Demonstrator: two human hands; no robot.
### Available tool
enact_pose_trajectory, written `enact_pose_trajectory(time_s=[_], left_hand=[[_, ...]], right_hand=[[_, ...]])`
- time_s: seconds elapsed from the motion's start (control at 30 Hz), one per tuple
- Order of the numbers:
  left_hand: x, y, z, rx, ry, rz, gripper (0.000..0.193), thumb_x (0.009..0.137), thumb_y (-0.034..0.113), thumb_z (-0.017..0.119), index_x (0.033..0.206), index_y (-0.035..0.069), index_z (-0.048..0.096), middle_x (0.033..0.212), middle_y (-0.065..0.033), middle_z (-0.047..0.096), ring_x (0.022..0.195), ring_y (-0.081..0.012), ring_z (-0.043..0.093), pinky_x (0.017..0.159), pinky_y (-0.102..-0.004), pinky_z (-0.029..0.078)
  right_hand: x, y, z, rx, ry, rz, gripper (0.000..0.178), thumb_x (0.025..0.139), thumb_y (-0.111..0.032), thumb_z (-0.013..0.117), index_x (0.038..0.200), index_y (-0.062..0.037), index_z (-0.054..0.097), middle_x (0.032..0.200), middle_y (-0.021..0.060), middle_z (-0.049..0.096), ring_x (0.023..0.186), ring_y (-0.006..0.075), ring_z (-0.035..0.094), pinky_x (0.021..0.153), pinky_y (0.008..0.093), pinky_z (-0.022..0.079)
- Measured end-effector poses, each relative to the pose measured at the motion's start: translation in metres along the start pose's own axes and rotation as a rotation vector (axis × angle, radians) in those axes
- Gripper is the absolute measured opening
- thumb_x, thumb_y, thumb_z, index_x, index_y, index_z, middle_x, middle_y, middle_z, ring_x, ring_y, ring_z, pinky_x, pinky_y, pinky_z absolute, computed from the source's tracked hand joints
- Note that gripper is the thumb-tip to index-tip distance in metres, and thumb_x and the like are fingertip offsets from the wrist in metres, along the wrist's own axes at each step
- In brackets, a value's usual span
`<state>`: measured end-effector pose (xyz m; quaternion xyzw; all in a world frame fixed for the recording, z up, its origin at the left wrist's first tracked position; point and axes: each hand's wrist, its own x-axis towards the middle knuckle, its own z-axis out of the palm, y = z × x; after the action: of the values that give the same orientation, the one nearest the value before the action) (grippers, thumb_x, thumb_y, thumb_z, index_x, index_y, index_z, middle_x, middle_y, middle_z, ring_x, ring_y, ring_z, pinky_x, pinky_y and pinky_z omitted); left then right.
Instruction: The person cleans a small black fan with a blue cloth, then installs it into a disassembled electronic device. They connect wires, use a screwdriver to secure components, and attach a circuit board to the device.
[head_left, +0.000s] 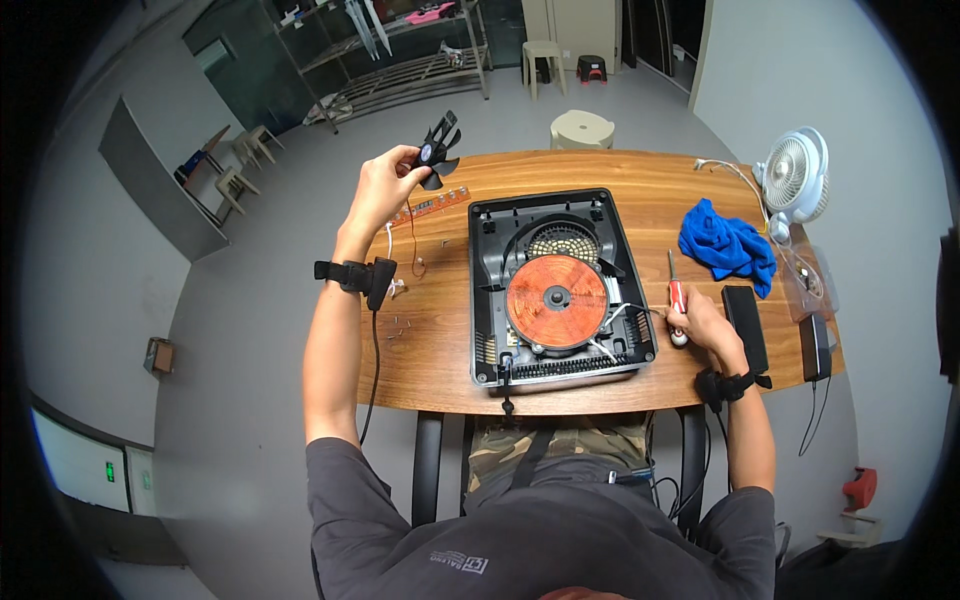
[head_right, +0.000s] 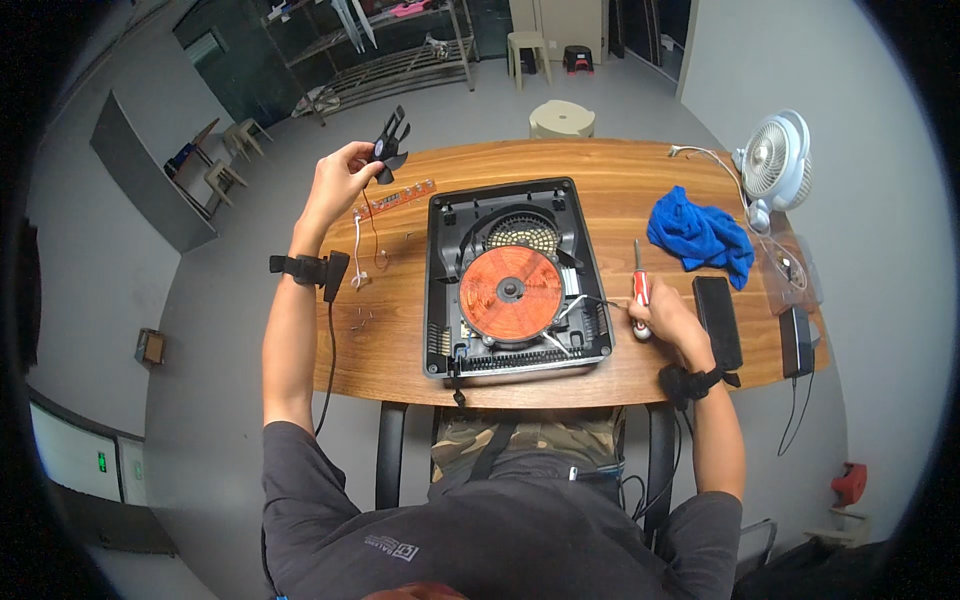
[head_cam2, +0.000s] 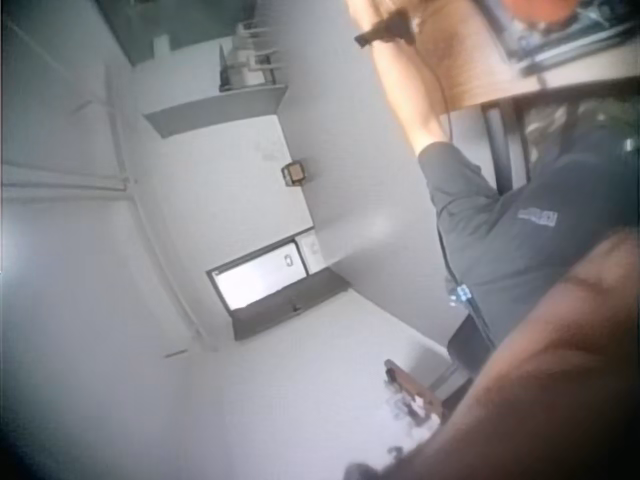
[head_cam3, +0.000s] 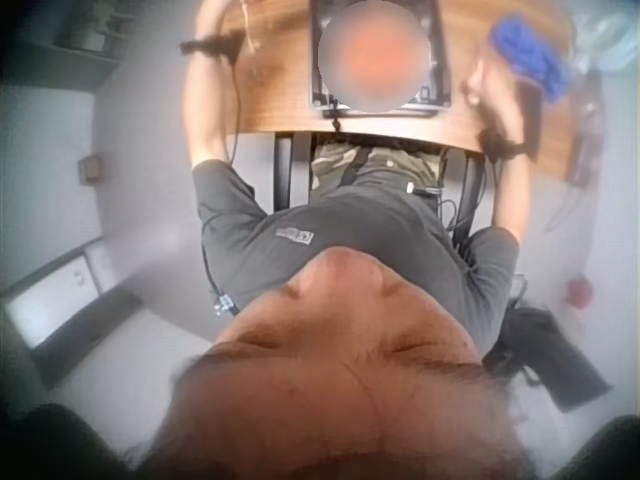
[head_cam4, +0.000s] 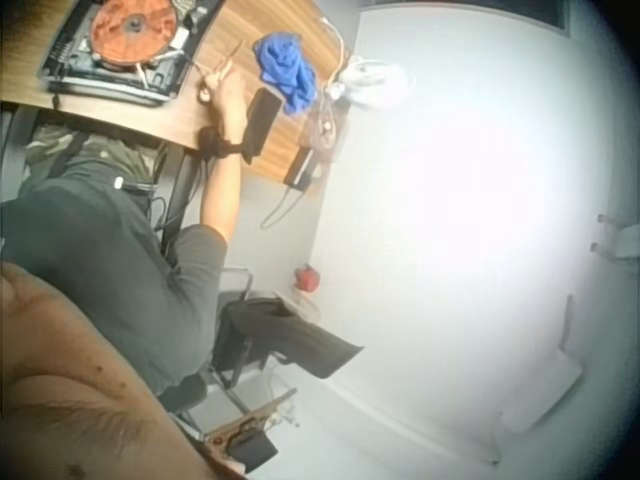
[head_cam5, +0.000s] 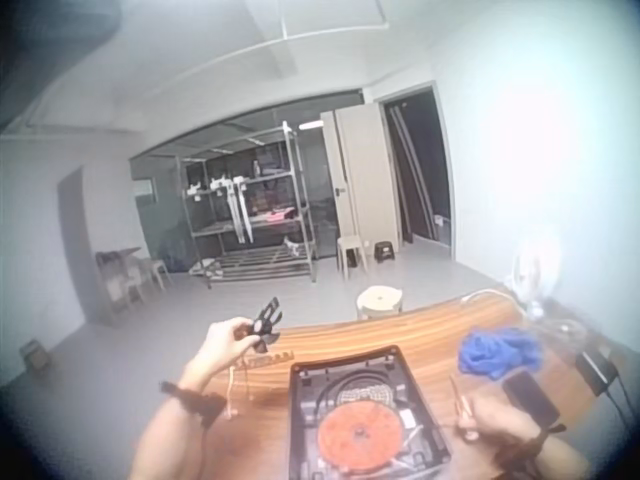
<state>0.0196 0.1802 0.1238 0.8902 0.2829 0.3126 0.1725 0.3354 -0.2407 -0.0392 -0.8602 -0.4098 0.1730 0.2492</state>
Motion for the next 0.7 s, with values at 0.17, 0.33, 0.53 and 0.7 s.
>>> enact_pose_trajectory(time_s=[0.17, 0.33, 0.53, 0.7], left_hand=[[-0.005, -0.018, 0.008, -0.042, 0.094, -0.031, 0.030, 0.092, 0.014, 0.076, 0.118, 0.000, 0.072, 0.095, -0.0102, 0.078, 0.085, -0.0128, 0.072, 0.077, -0.0293, 0.057], [-0.003, 0.007, 0.002, -0.155, 0.176, 0.000, 0.030, 0.092, 0.012, 0.074, 0.119, 0.000, 0.072, 0.089, -0.0064, 0.077, 0.080, -0.0086, 0.070, 0.074, -0.0261, 0.055], [0.008, 0.052, 0.018, -0.214, 0.063, 0.106, 0.035, 0.088, 0.013, 0.078, 0.119, -0.001, 0.072, 0.087, -0.0121, 0.076, 0.075, -0.0115, 0.069, 0.072, -0.0283, 0.057], [0.018, 0.081, 0.071, -0.204, -0.077, 0.237, 0.038, 0.085, 0.011, 0.080, 0.121, 0.002, 0.070, 0.088, -0.0177, 0.074, 0.075, -0.0211, 0.071, 0.072, -0.0329, 0.056]], right_hand=[[-0.001, -0.013, -0.002, 0.033, -0.008, 0.005, 0.050, 0.086, -0.036, 0.071, 0.101, 0.0092, 0.057, 0.095, 0.0377, 0.066, 0.096, 0.0525, 0.066, 0.084, 0.0513, 0.053], [0.001, -0.004, -0.001, 0.028, -0.021, 0.034, 0.050, 0.085, -0.036, 0.071, 0.104, 0.0090, 0.058, 0.096, 0.0375, 0.066, 0.097, 0.0527, 0.065, 0.085, 0.0516, 0.053], [-0.004, -0.011, -0.006, -0.011, -0.012, 0.005, 0.051, 0.085, -0.036, 0.071, 0.107, 0.0081, 0.059, 0.098, 0.0374, 0.067, 0.100, 0.0522, 0.065, 0.087, 0.0525, 0.053], [0.002, -0.023, -0.009, -0.003, -0.065, 0.016, 0.034, 0.084, -0.030, 0.072, 0.095, 0.0014, 0.066, 0.093, 0.0313, 0.070, 0.094, 0.0486, 0.068, 0.083, 0.0519, 0.055]])
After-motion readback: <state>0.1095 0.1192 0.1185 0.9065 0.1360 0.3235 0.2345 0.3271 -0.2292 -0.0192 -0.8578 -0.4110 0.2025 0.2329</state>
